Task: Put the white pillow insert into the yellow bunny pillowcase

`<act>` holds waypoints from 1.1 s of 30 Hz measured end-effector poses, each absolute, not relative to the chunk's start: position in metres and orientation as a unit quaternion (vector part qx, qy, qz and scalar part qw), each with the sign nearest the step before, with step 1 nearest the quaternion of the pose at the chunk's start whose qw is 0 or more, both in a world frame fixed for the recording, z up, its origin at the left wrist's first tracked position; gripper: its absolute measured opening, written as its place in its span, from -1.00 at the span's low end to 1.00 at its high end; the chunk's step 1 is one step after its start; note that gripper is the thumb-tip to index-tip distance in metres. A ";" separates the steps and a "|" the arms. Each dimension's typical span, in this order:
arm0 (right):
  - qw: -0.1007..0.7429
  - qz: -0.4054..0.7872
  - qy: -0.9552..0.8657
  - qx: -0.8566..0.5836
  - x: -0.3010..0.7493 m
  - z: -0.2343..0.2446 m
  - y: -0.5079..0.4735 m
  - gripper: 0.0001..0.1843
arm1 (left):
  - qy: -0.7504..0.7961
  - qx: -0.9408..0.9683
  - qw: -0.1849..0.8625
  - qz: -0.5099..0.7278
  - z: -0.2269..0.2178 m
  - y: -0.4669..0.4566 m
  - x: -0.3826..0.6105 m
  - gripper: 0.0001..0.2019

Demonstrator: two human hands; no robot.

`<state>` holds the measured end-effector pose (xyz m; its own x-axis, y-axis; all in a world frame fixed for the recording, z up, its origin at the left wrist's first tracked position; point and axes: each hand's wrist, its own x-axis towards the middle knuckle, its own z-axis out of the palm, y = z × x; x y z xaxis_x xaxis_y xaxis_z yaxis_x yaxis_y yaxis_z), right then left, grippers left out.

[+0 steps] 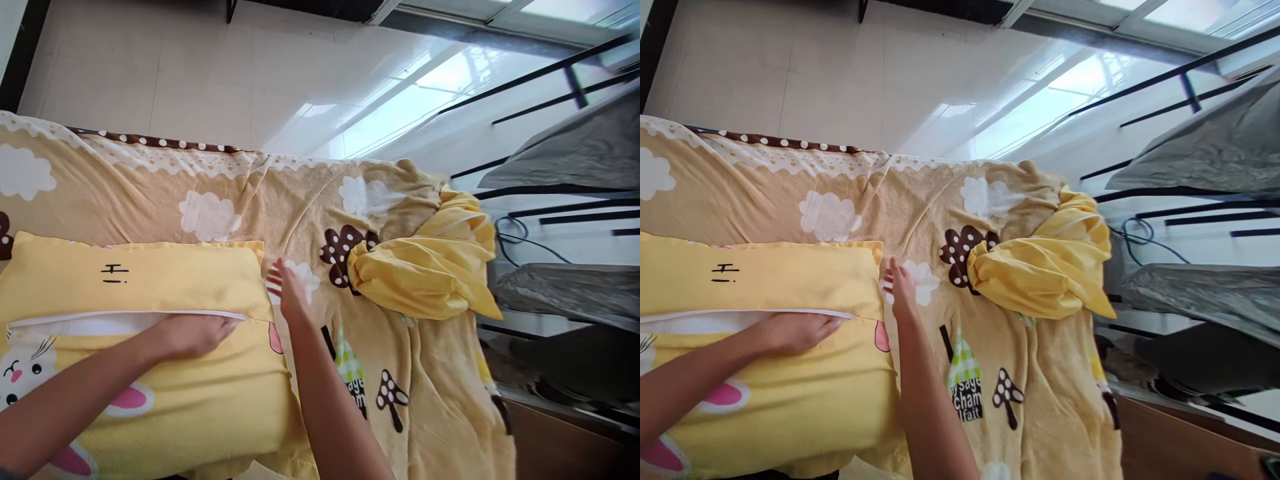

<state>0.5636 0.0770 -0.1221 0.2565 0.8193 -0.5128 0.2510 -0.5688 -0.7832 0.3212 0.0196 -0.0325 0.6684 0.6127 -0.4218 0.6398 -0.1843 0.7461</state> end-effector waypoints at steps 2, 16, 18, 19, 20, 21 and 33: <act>0.263 0.510 -0.344 -0.744 0.552 -0.137 0.087 -0.45 | 0.390 0.749 0.535 -0.003 -0.017 0.005 0.298 -0.58; 0.445 0.142 -0.598 -0.651 0.446 0.016 0.234 -0.61 | 0.494 0.732 0.469 -0.015 0.072 0.013 0.248 -0.86; 0.410 0.106 -0.680 -0.598 0.439 0.011 0.217 -0.63 | 0.524 0.714 0.464 -0.034 0.042 0.025 0.258 -0.89; 0.383 0.106 -0.743 -0.539 0.438 0.005 0.201 -0.65 | 0.523 0.713 0.465 -0.040 0.030 0.030 0.263 -0.86; 0.342 0.122 -0.808 -0.464 0.440 0.000 0.180 -0.69 | 0.512 0.717 0.472 -0.044 0.022 0.034 0.267 -0.81; 0.280 0.158 -0.865 -0.384 0.445 -0.005 0.157 -0.70 | 0.492 0.723 0.483 -0.049 0.017 0.037 0.269 -0.75; 0.065 0.227 -0.915 -0.326 0.519 0.020 0.030 -0.66 | 0.218 0.848 0.479 -0.065 -0.071 0.087 0.381 -0.79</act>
